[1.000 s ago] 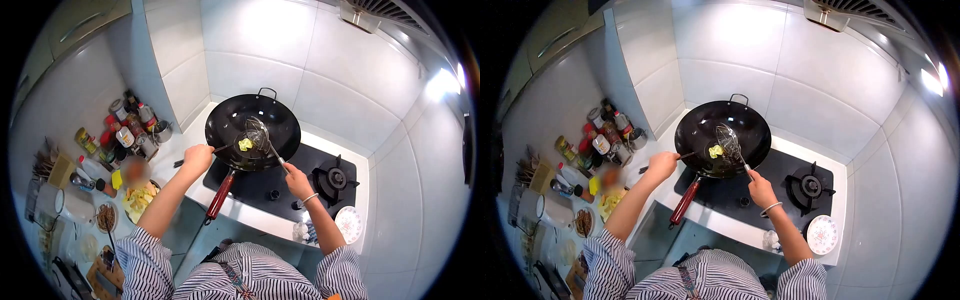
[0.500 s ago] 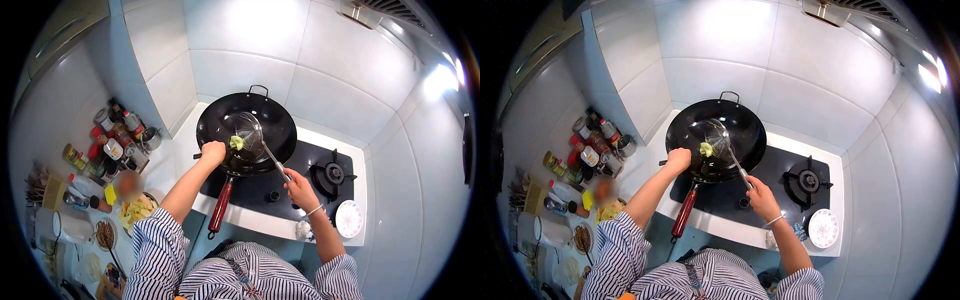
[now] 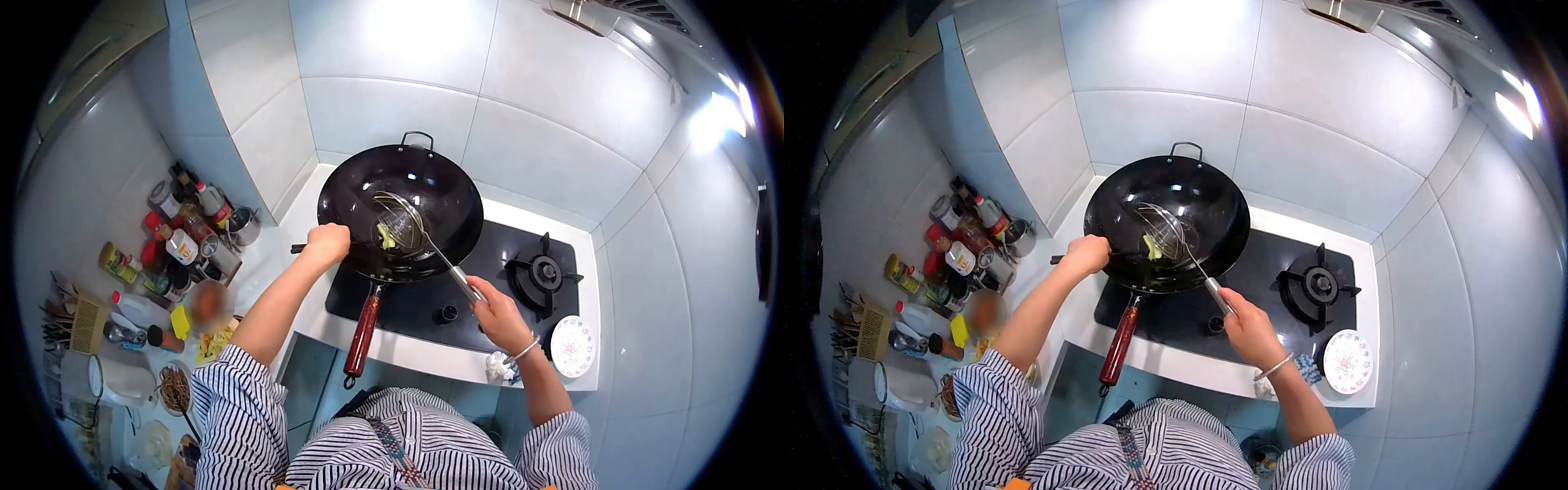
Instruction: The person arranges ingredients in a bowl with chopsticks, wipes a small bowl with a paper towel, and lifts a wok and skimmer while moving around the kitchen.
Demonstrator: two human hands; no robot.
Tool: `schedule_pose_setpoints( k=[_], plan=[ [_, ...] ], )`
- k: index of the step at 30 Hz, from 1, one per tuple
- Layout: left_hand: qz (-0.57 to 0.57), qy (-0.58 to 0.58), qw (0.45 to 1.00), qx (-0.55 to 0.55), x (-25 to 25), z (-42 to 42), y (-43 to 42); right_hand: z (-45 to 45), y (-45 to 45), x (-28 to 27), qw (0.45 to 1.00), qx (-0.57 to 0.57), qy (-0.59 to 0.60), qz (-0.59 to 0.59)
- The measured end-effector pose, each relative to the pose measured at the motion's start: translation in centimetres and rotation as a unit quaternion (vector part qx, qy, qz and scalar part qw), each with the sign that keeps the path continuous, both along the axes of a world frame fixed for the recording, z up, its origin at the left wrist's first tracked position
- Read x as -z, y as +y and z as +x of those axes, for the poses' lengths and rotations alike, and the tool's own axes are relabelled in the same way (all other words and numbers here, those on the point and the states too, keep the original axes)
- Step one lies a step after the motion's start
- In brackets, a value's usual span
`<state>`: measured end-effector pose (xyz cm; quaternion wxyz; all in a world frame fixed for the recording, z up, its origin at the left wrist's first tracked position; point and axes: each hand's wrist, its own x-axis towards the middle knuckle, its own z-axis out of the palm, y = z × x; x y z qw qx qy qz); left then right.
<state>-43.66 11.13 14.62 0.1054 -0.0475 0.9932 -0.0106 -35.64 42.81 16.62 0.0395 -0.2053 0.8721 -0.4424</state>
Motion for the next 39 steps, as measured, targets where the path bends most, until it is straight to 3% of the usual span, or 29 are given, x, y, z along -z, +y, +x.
schedule_pose_setpoints(
  k=[6,15,25,28,30,31,33,37,39],
  plan=[
    [-0.026,0.007,0.999,-0.026,-2.0,0.5,-0.1,1.0,1.1,-0.6,0.998,0.027,-0.051,-0.032],
    [-0.037,-0.033,0.999,-0.002,0.9,-0.9,2.6,1.4,2.1,-0.2,0.996,0.053,-0.031,-0.066],
    [-0.017,0.048,0.998,0.024,0.8,-1.1,2.4,0.9,2.5,1.2,0.993,0.072,0.000,-0.091],
    [-0.014,0.055,0.998,0.013,1.1,-0.7,1.7,-0.4,1.9,2.8,0.994,0.066,0.050,-0.067],
    [-0.004,0.057,0.998,0.001,1.2,-0.1,1.3,-1.3,1.4,3.9,0.983,0.061,0.173,-0.005],
    [-0.003,0.056,0.998,0.000,1.1,0.4,1.2,-1.4,1.1,4.0,0.983,0.060,0.173,-0.005],
    [0.069,0.102,0.992,-0.013,0.7,1.8,0.8,-1.7,-0.1,4.0,0.970,0.085,0.189,0.129],
    [0.111,0.102,0.989,-0.012,0.0,4.7,0.1,-2.5,-1.4,4.8,0.958,0.071,0.195,0.199],
    [0.182,0.177,0.967,-0.012,0.6,6.5,-0.4,-2.9,-1.7,5.8,0.947,0.073,0.216,0.228]
  ],
)
